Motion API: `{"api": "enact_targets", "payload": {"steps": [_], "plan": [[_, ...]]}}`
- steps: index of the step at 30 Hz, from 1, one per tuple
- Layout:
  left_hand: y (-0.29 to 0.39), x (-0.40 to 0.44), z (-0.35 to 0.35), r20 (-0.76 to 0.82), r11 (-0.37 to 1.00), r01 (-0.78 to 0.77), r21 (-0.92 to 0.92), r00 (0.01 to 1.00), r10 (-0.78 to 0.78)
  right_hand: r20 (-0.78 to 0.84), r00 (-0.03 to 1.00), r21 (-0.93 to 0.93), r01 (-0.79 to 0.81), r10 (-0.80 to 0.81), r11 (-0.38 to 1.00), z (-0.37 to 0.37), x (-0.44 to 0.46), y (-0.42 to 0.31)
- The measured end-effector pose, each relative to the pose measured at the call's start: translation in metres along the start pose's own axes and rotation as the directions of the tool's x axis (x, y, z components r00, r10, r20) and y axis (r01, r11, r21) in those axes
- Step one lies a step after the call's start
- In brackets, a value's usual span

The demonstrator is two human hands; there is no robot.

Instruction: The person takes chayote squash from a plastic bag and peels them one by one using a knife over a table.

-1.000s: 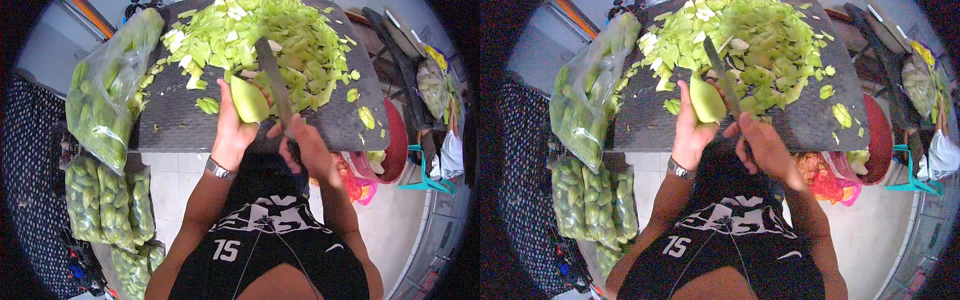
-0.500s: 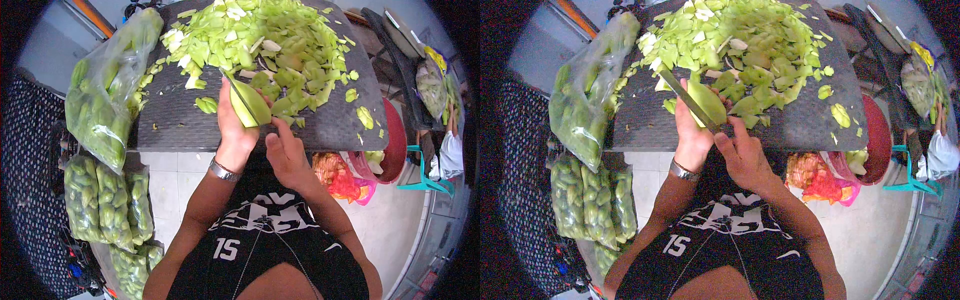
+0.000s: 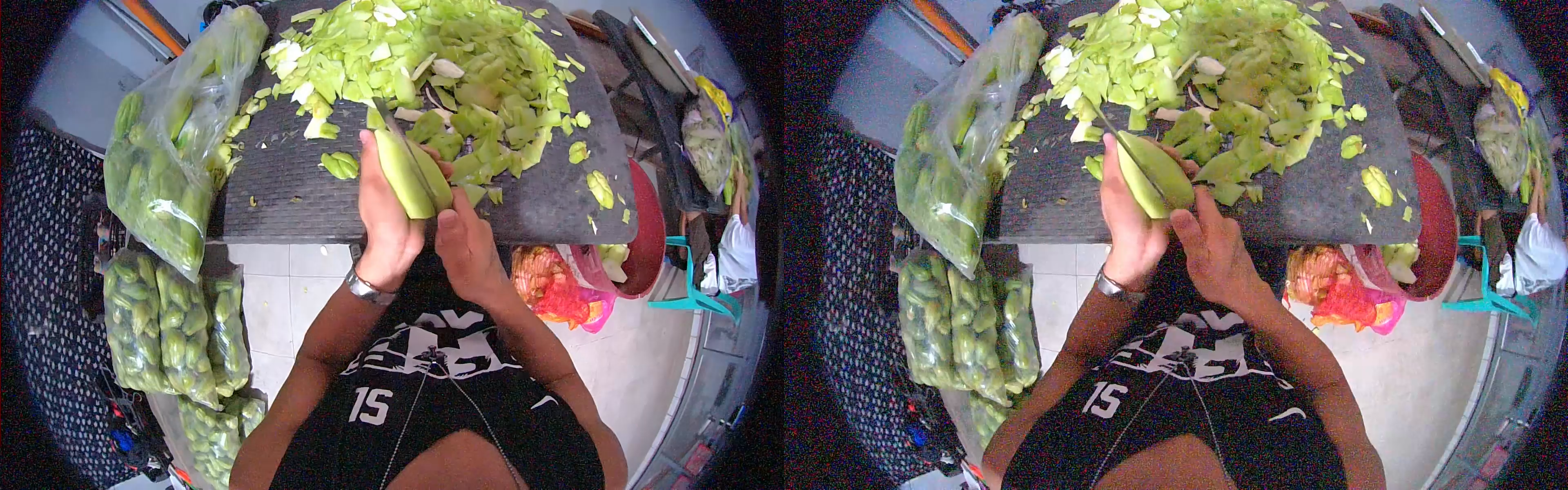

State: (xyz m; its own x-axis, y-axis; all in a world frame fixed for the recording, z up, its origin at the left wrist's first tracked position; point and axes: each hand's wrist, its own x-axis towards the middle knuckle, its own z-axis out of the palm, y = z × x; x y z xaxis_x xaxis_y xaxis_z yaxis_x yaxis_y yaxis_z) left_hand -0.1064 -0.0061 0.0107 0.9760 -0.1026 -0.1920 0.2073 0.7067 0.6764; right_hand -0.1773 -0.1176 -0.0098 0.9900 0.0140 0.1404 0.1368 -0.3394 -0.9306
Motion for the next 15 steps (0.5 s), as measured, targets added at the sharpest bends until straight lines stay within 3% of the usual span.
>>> {"api": "enact_targets", "payload": {"steps": [4,7,8,9,10,11,13,14,15], "plan": [[-0.006,0.001,-0.003,0.067,0.998,-0.054,-0.015,0.996,0.055,0.094,0.988,0.011,-0.123,0.121,0.992,-0.013,0.002,-0.002],[0.001,0.014,-0.009,-0.103,0.890,-0.333,0.311,0.919,0.380,0.150,0.970,-0.091,-0.180,0.192,0.979,-0.023,0.010,-0.006],[0.022,0.014,-0.024,0.032,0.523,-0.480,0.704,0.757,0.653,0.164,0.964,-0.134,-0.189,0.210,0.973,-0.026,0.011,-0.008],[0.043,0.017,-0.020,0.190,0.189,-0.609,0.770,0.502,0.844,0.185,0.958,-0.185,-0.184,0.218,0.965,-0.027,0.012,-0.007],[0.064,0.018,-0.013,0.356,-0.009,-0.692,0.722,0.361,0.862,0.208,0.952,-0.234,-0.174,0.224,0.956,-0.028,0.013,-0.007],[0.082,0.015,-0.007,0.541,-0.122,-0.688,0.715,0.434,0.721,0.236,0.944,-0.284,-0.161,0.232,0.945,-0.029,0.014,-0.006],[0.099,0.018,0.001,0.826,-0.320,-0.769,0.553,0.456,0.331,0.222,0.951,-0.366,-0.121,0.213,0.923,-0.027,0.019,-0.001],[0.101,0.029,0.007,0.917,-0.375,-0.839,0.394,0.385,0.103,0.211,0.958,-0.406,-0.096,0.196,0.909,-0.027,0.021,0.001],[0.093,0.044,0.004,0.937,-0.465,-0.826,0.318,0.348,0.023,0.180,0.980,-0.482,0.009,0.088,0.876,-0.027,0.020,0.004]]}}
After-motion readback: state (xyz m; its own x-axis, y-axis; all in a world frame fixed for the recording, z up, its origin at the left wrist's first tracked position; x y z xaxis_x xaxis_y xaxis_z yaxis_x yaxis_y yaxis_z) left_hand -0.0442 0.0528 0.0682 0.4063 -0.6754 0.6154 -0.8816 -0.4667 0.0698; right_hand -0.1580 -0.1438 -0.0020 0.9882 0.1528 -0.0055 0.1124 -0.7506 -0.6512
